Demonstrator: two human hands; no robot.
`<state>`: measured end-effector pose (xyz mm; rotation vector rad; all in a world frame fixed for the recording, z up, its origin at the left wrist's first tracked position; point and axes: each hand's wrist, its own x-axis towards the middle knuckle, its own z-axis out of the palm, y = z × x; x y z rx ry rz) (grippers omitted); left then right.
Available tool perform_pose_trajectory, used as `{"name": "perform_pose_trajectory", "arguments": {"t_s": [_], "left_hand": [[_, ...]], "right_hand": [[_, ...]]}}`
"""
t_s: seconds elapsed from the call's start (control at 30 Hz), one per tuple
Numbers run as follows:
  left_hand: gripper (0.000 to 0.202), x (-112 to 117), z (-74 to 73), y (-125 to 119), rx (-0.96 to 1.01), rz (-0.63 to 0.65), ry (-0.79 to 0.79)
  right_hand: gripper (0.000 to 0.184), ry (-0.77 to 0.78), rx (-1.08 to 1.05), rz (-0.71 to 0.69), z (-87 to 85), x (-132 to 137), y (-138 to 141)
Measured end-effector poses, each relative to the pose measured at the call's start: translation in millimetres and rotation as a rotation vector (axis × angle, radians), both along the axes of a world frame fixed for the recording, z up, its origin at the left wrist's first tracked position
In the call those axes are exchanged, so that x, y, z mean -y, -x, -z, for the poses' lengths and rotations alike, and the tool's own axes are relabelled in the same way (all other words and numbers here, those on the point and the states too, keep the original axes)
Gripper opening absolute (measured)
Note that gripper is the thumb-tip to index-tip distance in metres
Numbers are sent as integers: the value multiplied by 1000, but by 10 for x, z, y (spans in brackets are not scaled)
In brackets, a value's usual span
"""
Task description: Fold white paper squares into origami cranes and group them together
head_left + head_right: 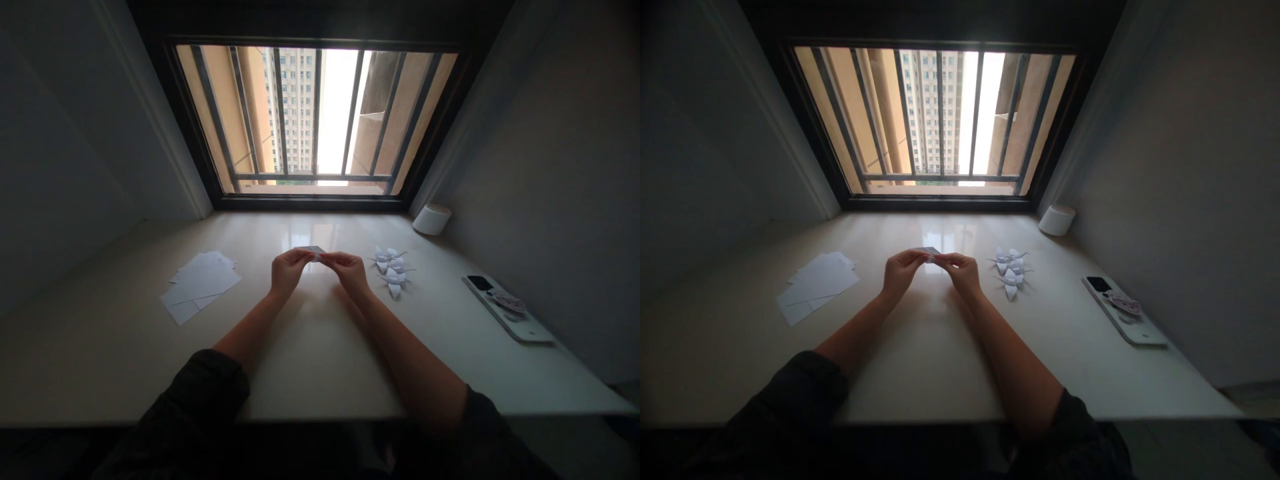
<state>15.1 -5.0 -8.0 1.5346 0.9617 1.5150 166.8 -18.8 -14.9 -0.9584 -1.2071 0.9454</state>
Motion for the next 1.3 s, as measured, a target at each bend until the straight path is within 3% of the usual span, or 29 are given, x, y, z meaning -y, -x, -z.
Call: {"name": "perform_pose_trajectory", "arguments": {"t_s": [0.23, 0.4, 0.7, 0.93, 1.3], "left_hand": [[23, 27, 10, -50, 140, 27, 152], [19, 24, -19, -59, 251, 25, 147], [20, -3, 9, -37, 223, 10, 178], [15, 2, -28, -34, 186, -6, 41], [19, 44, -49, -43, 164, -13, 0]], "right_hand": [[25, 23, -65, -4, 18, 22, 8], [25, 39, -117, 20, -6, 15, 2], [22, 59, -160, -8, -10, -2, -23], [22, 84, -168, -17, -6, -14, -25], [27, 82, -262, -21, 10, -30, 10]]}}
